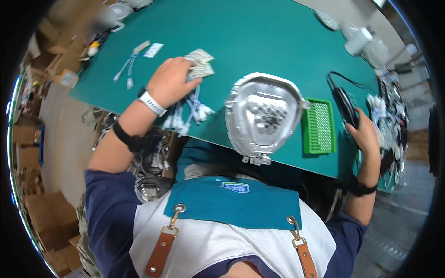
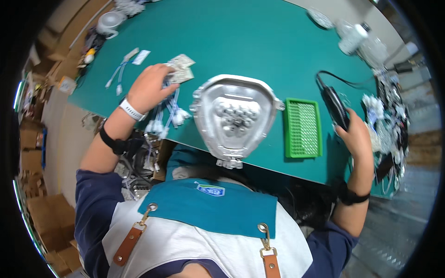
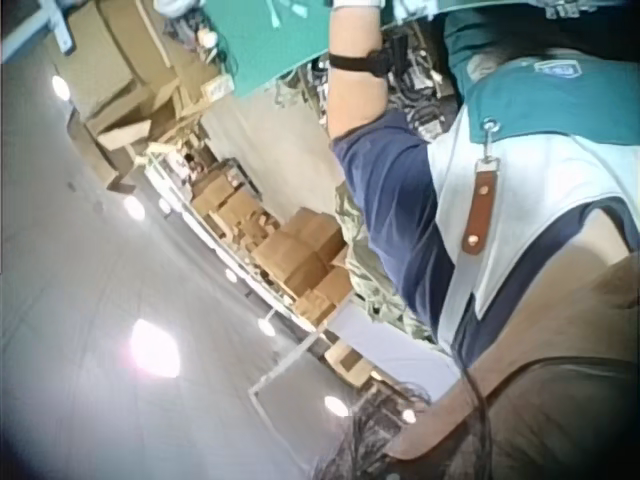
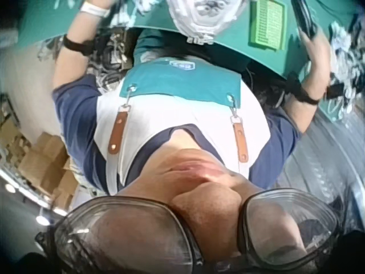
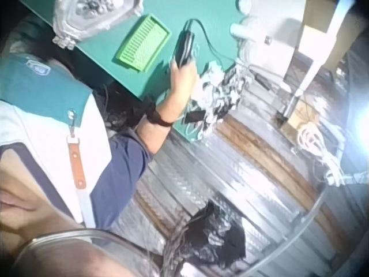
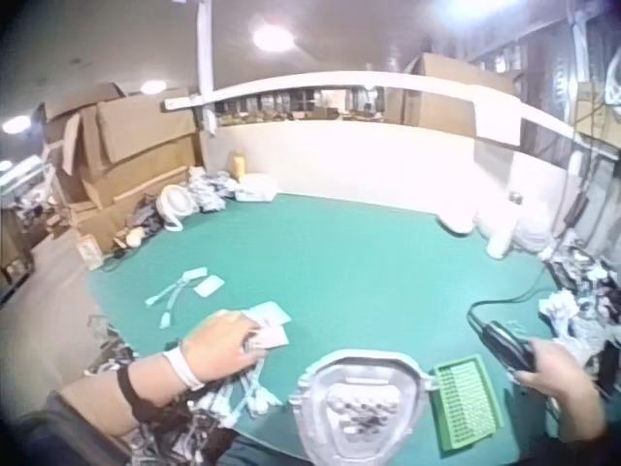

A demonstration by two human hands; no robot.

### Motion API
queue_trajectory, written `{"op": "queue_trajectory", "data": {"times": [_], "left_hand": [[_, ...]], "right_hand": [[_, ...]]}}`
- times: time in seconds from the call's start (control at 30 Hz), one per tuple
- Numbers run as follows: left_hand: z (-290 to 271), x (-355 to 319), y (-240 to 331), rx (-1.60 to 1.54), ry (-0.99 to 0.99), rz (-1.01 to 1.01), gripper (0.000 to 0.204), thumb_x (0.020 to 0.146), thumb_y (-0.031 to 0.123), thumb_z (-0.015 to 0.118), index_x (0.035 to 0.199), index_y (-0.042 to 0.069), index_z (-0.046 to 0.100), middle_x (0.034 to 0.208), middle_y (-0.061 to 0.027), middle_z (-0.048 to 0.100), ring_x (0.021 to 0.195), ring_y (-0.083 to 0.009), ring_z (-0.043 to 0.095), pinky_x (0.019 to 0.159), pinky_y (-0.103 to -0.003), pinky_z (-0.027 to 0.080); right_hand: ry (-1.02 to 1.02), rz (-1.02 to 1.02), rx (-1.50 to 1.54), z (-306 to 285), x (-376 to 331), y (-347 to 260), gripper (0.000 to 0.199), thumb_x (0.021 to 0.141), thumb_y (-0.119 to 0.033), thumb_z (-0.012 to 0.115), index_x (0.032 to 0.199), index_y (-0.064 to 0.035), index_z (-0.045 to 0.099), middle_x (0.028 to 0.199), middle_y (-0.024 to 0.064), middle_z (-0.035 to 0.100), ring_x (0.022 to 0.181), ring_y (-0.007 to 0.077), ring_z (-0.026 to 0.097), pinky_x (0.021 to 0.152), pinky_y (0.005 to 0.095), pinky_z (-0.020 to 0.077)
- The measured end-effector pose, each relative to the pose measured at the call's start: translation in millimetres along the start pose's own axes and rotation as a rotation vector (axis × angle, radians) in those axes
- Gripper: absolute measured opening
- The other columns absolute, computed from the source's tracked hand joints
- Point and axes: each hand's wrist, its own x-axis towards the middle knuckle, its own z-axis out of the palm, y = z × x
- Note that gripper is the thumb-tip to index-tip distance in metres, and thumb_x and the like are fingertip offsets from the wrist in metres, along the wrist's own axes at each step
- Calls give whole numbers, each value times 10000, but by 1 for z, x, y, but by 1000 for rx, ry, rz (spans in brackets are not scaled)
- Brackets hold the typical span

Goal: Assembling internal electronic components, wiring harnesses, and reflectors into a vehicle headlight housing.

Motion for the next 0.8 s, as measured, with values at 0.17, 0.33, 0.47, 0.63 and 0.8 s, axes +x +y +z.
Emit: {"op": "queue_trajectory", "data": {"times": [0.17,0.33,0.47,0.63,0.8], "left_hand": [[19,14,4,69,-62,-50,396,750,218,662,1064,-3,562,1008,-162,557,964,-334,517,860,-398,418],[29,26,0,81,-56,-45,357,729,139,673,1037,11,546,996,-157,543,940,-339,506,846,-399,411],[23,18,2,74,-78,-55,328,718,121,670,1000,13,542,975,-153,541,949,-334,491,852,-398,399],[0,14,10,-124,-46,-44,346,750,106,643,1053,-7,520,1020,-144,568,932,-299,564,806,-348,446],[-33,-7,34,-198,49,-130,346,753,97,641,1070,-6,546,1024,-132,578,950,-266,566,826,-348,432]], "right_hand": [[29,52,-27,19,22,2,625,680,-163,709,1231,5,466,1015,245,605,933,387,584,808,419,462],[66,84,227,14,26,33,603,686,-154,653,1231,35,476,947,223,624,853,308,624,782,361,473],[306,170,834,-34,19,30,429,735,-131,580,1134,13,515,789,69,564,655,94,499,595,241,410],[537,-212,1687,-52,-34,-37,420,858,-174,530,1200,32,400,887,126,544,802,206,530,770,314,435],[755,-253,1582,-10,-56,-87,437,820,-174,471,1217,-33,357,823,90,457,801,201,482,788,342,409]]}}
